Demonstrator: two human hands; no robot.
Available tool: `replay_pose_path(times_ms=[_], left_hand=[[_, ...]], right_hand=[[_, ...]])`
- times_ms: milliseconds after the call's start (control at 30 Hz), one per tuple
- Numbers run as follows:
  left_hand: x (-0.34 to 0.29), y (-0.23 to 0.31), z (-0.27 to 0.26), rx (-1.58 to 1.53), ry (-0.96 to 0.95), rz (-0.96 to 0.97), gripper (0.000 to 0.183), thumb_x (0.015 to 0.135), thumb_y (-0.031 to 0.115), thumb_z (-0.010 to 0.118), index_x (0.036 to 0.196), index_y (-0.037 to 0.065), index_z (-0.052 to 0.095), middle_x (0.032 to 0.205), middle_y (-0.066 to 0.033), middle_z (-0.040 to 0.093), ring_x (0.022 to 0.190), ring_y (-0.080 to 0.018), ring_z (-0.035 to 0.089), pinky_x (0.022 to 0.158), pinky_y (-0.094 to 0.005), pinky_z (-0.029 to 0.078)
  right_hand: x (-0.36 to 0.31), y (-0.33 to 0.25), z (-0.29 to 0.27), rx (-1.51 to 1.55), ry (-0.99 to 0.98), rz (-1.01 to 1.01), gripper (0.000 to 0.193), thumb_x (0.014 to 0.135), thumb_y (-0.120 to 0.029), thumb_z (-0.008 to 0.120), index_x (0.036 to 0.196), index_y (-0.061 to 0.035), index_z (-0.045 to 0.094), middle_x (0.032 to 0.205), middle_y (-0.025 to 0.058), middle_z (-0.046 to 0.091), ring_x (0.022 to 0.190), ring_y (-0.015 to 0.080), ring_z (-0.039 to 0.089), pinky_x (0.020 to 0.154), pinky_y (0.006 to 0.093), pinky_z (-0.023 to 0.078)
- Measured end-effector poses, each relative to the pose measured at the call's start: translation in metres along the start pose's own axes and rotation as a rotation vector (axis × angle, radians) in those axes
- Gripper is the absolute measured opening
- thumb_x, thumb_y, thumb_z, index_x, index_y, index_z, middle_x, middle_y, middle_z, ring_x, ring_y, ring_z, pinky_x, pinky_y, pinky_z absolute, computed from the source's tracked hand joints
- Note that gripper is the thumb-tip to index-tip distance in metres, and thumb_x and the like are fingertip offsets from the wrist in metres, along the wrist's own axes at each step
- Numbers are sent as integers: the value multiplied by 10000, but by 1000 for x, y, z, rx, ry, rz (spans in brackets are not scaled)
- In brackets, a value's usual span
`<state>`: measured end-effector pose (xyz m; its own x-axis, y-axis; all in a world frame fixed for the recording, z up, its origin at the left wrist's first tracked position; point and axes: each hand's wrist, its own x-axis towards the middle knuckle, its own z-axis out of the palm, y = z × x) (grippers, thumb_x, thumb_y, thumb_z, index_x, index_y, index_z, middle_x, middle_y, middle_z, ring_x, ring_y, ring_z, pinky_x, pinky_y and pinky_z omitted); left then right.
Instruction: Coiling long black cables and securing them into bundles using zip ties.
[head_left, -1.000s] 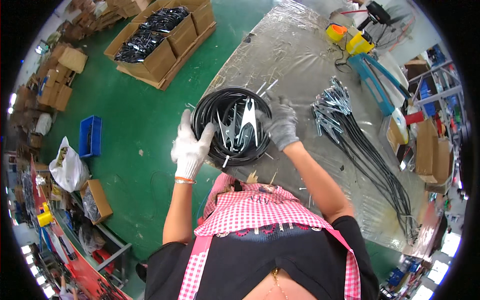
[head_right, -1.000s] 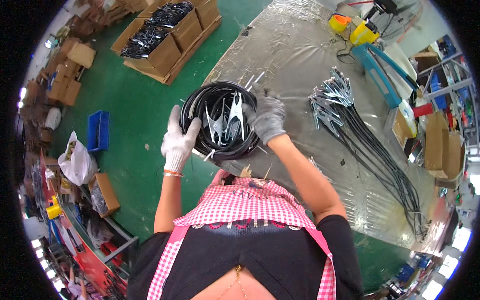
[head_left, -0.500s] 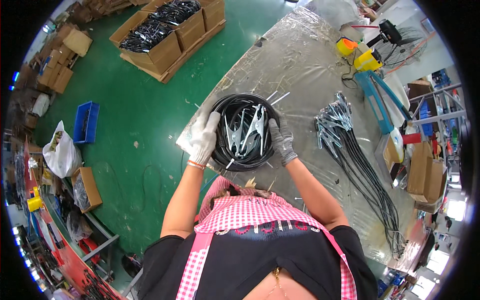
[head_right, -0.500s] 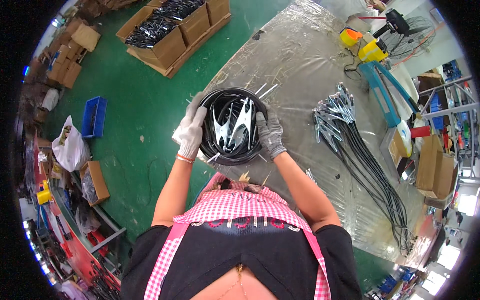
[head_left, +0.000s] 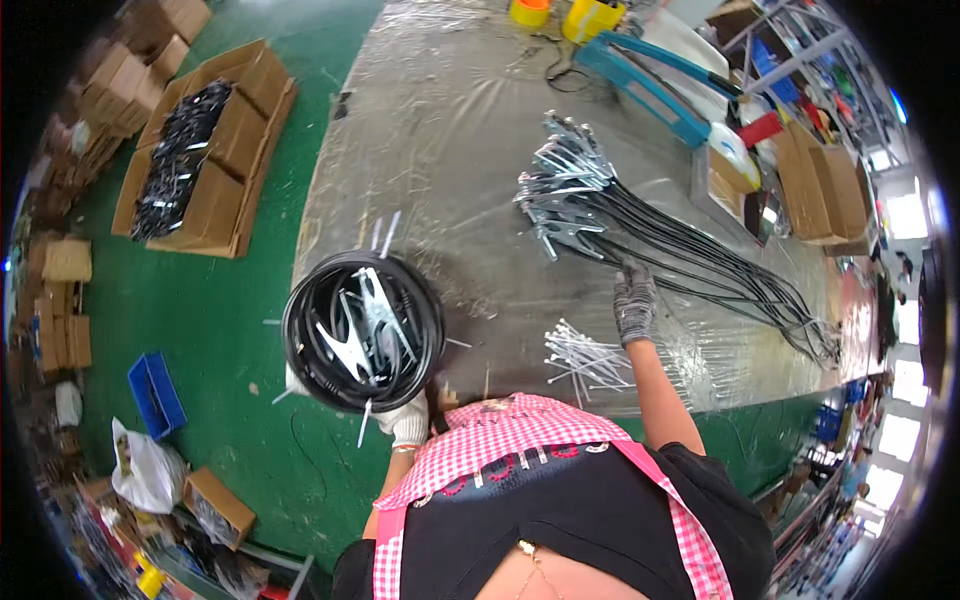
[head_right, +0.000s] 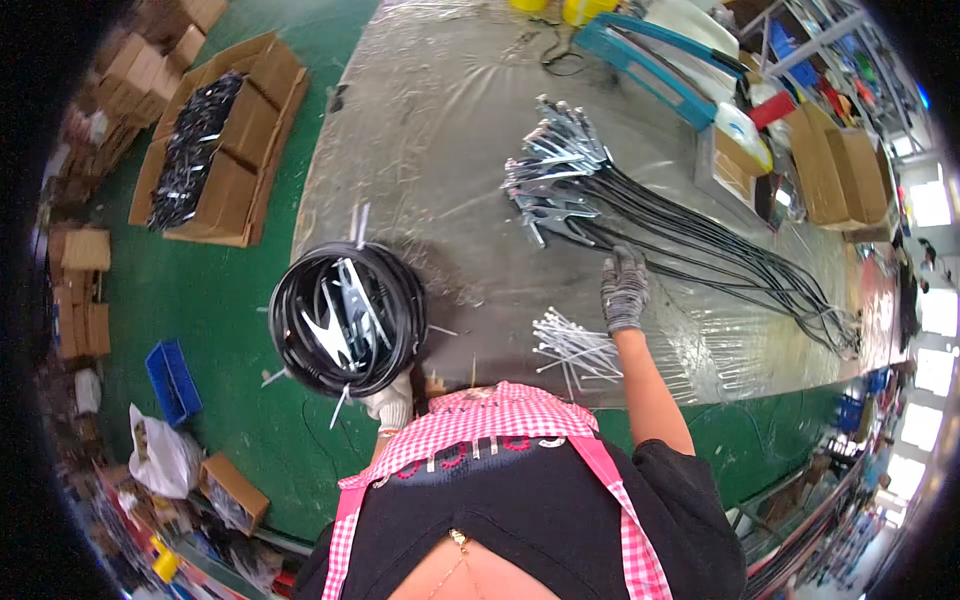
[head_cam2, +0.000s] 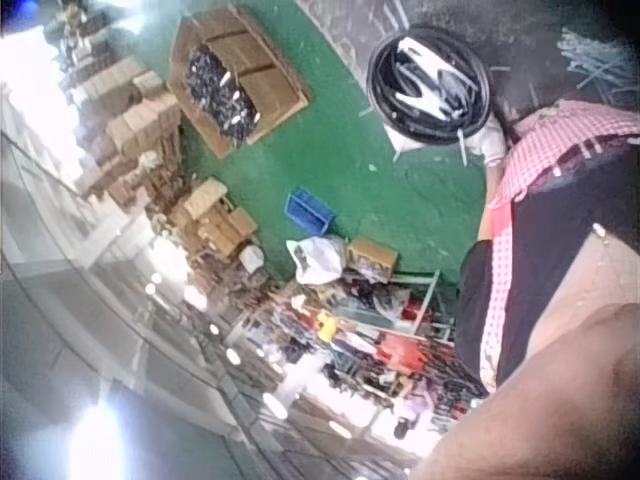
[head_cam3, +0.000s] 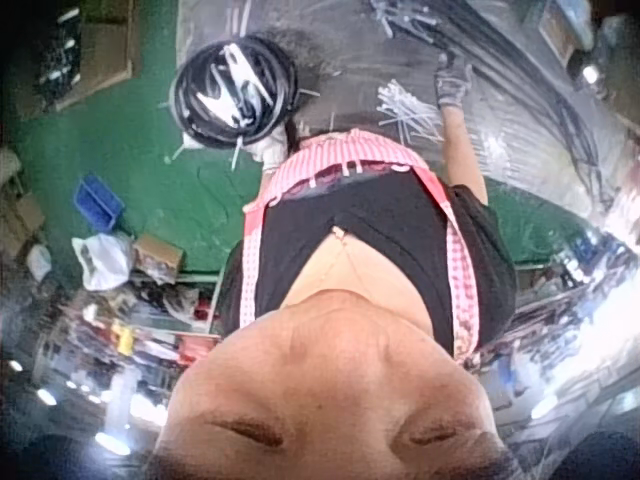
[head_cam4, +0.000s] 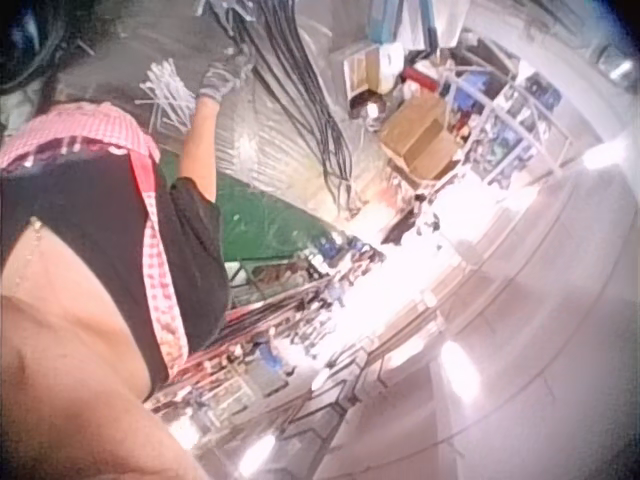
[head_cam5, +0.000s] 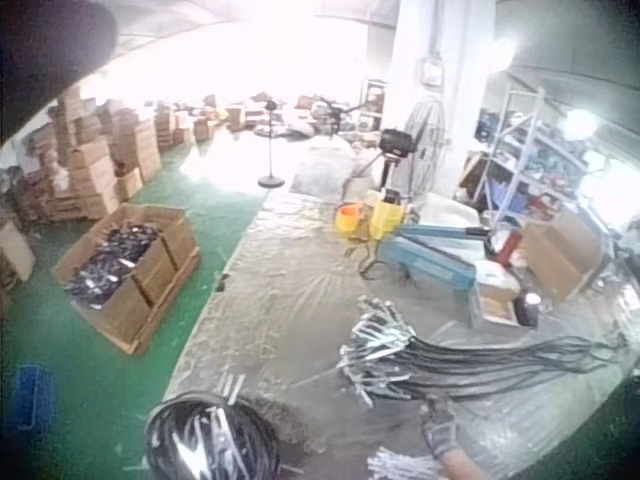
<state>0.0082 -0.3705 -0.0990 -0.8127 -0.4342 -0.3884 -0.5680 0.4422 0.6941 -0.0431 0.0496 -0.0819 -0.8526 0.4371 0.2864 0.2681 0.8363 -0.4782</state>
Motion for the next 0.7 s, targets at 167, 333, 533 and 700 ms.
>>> replay_pose_path(times_ms=[167, 333, 533, 700], left_hand=[[54, 52, 39, -1172, 268, -186, 608, 853, 318, 621, 1386, 131, 395, 1427, -103, 413, 1214, -334, 474, 912, -603, 469], [129, 111, 44, -479, 337, 145, 961, 494, 43, 876, 1309, 5, 367, 1300, -126, 492, 1142, -243, 490, 1007, -376, 432], [206, 181, 48, 184, 450, 585, 1181, 521, 310, 892, 1428, 6, 200, 1444, -206, 307, 1334, -333, 296, 1132, -406, 234], [265, 206, 59, 257, 428, 624, 1285, 587, 528, 815, 1466, -10, 47, 1503, -264, 158, 1401, -419, 142, 1165, -464, 143]], right_hand=[[16, 33, 8, -412, -138, 65, 417, 893, -404, 549, 1221, -146, 555, 1139, 206, 576, 1083, 426, 510, 913, 516, 422], [29, 32, 38, -418, -44, 256, 440, 927, -413, 532, 1167, -48, 588, 1103, 214, 620, 1094, 365, 540, 936, 446, 416], [73, 50, 72, -473, 99, 3, 326, 868, -338, 612, 1119, -130, 620, 1138, 129, 592, 1077, 310, 535, 912, 451, 426], [107, 23, 62, -382, -90, -31, 256, 791, -295, 664, 1019, -186, 620, 1138, 89, 582, 1121, 308, 495, 977, 514, 334]])
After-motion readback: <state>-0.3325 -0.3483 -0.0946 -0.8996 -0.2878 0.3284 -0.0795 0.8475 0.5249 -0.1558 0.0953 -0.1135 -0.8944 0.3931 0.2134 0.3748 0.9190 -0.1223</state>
